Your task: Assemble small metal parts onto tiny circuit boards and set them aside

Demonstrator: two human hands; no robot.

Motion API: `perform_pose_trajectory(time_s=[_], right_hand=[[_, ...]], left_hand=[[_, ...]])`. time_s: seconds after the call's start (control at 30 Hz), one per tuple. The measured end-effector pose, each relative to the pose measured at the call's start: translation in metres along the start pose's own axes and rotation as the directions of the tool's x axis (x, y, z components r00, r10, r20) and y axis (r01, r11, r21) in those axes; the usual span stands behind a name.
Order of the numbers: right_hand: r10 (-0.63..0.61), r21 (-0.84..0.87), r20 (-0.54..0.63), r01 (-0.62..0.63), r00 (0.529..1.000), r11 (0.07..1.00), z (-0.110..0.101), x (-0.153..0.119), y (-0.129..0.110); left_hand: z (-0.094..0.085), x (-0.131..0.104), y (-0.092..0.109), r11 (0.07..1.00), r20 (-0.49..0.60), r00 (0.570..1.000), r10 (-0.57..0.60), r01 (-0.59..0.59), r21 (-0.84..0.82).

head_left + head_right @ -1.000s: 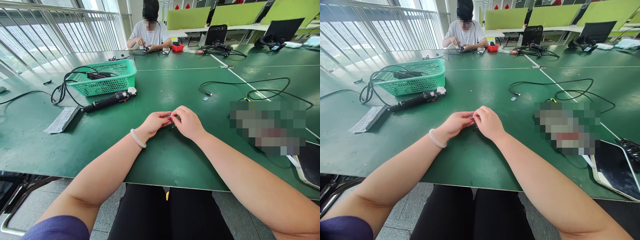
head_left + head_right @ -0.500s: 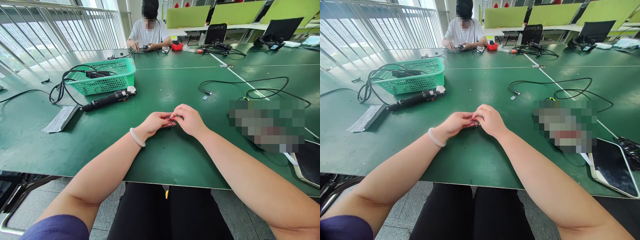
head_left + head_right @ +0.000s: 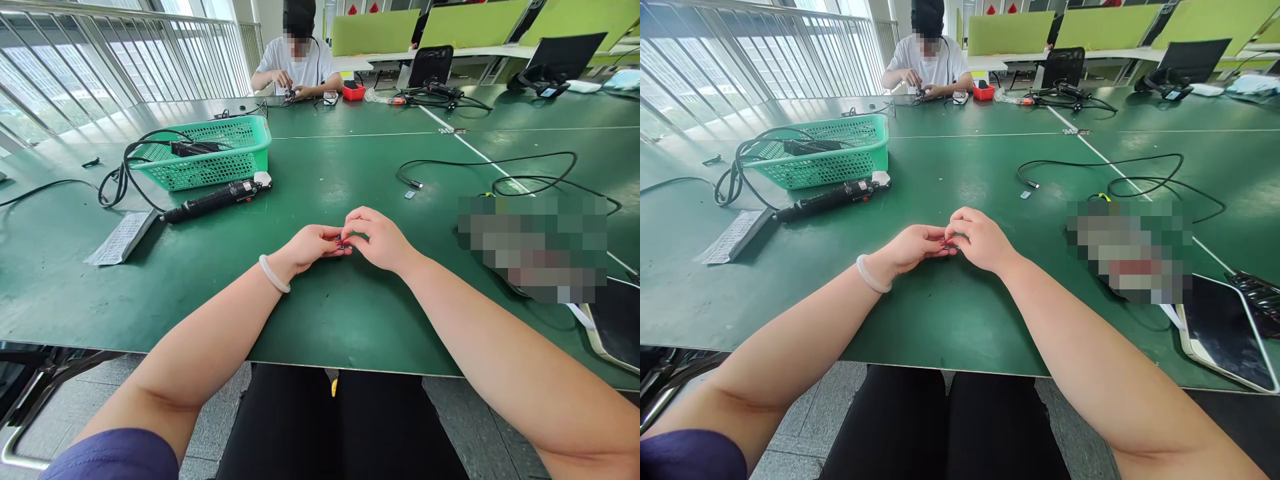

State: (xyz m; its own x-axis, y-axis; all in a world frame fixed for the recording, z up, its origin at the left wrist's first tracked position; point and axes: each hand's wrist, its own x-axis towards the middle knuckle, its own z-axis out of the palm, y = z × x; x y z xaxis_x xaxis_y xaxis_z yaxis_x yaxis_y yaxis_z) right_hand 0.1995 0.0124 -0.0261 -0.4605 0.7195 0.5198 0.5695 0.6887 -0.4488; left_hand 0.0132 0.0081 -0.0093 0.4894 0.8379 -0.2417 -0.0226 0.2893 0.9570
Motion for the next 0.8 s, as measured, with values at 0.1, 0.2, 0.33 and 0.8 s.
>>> perform_pose_trajectory(time_s=[0.1,0.2,0.33,0.8], right_hand=[[-0.015,-0.018,0.005,0.015,1.0,1.0,0.0005,-0.0001,-0.0005],[-0.029,-0.043,0.004,0.029,1.0,0.999,0.0013,0.0001,-0.0013],[-0.037,-0.066,0.001,0.037,0.999,0.997,0.0027,0.0003,-0.0011],[0.066,-0.012,-0.066,-0.067,0.996,0.998,0.0037,0.001,-0.0063]], left_hand=[[-0.0014,0.0009,-0.0009,1.0,0.019,1.0,0.009,-0.009,0.008],[-0.0018,0.0012,-0.0015,1.0,0.03,0.999,0.022,-0.023,0.014],[-0.0003,0.0006,-0.0011,1.0,0.015,1.0,0.023,-0.023,-0.005],[-0.0002,0.0022,-0.0017,0.988,-0.067,0.987,0.149,-0.146,0.047]])
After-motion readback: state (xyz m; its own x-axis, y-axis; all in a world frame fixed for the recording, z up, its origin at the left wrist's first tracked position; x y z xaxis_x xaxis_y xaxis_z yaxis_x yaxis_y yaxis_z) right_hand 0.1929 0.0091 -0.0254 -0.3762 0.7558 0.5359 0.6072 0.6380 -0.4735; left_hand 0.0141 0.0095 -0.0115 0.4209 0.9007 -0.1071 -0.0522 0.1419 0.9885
